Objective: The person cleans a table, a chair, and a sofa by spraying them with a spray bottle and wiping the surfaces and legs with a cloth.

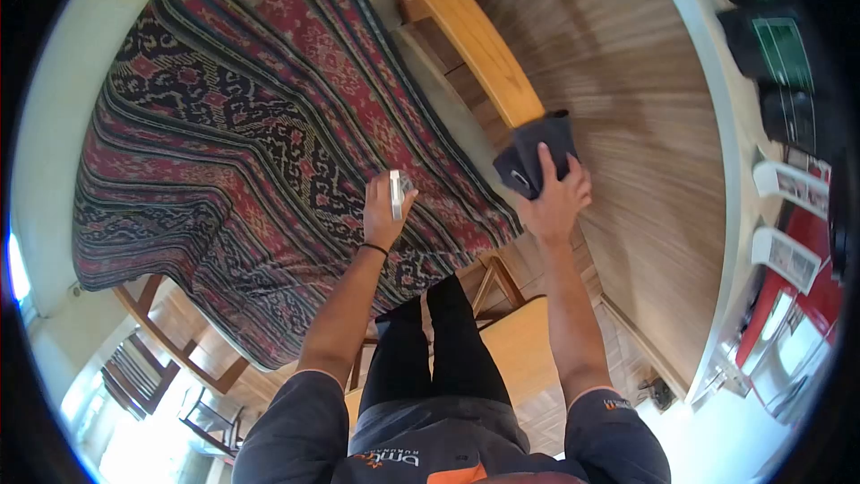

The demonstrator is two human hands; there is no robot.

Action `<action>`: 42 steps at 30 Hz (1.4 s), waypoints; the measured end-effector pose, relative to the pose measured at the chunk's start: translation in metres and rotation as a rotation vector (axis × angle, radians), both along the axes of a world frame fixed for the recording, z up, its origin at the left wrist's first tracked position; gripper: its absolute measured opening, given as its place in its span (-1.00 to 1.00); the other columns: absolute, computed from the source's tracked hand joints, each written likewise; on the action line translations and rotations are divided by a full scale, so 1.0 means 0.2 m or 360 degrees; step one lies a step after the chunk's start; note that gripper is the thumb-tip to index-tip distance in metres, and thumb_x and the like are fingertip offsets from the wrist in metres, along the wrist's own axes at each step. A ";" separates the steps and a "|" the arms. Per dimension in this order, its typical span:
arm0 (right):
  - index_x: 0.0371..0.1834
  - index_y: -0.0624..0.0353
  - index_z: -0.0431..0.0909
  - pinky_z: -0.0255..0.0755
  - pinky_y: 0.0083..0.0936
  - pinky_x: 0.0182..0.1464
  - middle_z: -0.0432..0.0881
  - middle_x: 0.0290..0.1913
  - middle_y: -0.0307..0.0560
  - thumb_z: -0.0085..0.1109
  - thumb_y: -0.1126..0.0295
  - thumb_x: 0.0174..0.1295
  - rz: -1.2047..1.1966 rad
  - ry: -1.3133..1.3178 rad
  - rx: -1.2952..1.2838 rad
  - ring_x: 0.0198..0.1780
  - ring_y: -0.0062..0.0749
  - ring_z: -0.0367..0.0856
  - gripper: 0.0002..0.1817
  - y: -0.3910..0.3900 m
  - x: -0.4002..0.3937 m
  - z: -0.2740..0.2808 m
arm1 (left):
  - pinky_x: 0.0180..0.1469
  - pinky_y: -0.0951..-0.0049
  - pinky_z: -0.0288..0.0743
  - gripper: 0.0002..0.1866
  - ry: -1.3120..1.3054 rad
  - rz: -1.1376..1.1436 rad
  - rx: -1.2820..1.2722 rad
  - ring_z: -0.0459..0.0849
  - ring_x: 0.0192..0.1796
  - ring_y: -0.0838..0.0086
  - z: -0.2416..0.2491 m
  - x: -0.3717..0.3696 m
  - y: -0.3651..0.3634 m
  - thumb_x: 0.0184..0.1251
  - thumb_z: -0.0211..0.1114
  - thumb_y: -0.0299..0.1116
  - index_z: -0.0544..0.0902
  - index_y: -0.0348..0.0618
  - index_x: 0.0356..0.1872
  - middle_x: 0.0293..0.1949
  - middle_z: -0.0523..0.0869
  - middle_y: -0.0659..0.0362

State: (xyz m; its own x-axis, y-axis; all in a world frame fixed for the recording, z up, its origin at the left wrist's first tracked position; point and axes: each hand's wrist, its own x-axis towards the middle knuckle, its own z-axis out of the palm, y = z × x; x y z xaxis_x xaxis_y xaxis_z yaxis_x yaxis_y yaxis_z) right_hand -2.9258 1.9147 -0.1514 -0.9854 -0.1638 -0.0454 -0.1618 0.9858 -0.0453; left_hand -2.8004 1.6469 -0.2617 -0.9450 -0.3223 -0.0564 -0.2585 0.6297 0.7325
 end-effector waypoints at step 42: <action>0.57 -0.05 0.24 -0.08 -0.01 0.57 0.07 0.65 -0.11 0.03 0.27 0.33 0.1156 0.0389 0.1212 0.63 0.06 0.01 -0.32 -1.13 -0.91 -0.07 | 0.49 -0.38 -0.12 0.66 -0.2175 0.0408 0.0371 -0.21 0.58 -0.37 -1.01 -0.23 -1.00 -0.22 0.40 0.61 -0.30 -0.61 0.51 0.53 -0.34 -0.51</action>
